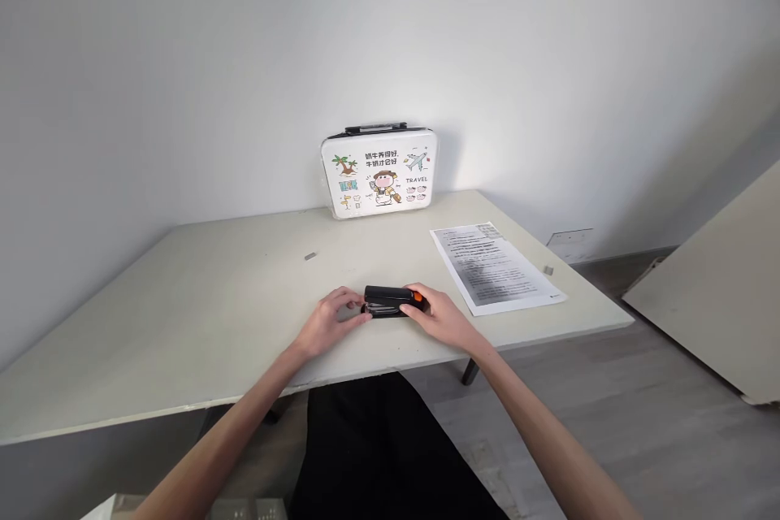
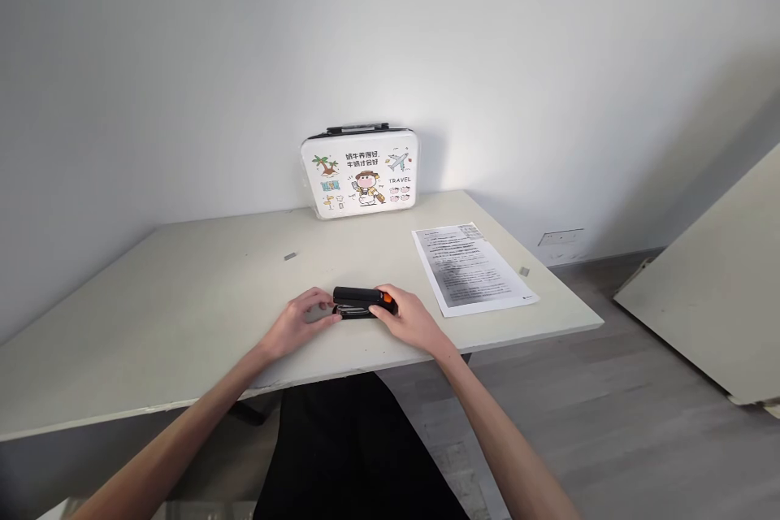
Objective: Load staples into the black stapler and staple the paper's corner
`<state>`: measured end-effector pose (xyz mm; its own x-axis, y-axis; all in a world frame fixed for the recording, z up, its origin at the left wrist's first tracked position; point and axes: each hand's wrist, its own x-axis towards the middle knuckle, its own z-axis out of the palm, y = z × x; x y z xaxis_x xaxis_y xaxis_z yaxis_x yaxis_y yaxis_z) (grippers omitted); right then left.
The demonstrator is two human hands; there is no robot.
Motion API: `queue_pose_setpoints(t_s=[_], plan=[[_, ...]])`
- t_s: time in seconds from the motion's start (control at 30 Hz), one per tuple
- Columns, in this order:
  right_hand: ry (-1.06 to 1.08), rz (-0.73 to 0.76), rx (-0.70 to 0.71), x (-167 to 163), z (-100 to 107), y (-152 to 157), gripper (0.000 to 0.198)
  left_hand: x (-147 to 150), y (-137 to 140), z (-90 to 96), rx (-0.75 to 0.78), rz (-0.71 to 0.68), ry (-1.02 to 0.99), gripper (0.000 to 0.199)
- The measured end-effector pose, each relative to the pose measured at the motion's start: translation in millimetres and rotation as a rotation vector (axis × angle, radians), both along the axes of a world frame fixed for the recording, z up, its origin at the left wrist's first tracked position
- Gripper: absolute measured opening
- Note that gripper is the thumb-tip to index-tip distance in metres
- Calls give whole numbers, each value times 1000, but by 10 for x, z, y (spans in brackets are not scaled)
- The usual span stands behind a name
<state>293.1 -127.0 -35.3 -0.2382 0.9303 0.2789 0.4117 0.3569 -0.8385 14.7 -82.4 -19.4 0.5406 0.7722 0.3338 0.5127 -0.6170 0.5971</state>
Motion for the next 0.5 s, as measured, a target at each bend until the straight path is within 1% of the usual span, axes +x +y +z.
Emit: queue_pose_setpoints(t_s=[0.23,0.5], plan=[[-17,-9,-15,-1,5,-12,31,40,31,-56,20,53,-34,25],[-9,18,-33,12,54,-32,34,54,-44,-19,9,29,-52,33]])
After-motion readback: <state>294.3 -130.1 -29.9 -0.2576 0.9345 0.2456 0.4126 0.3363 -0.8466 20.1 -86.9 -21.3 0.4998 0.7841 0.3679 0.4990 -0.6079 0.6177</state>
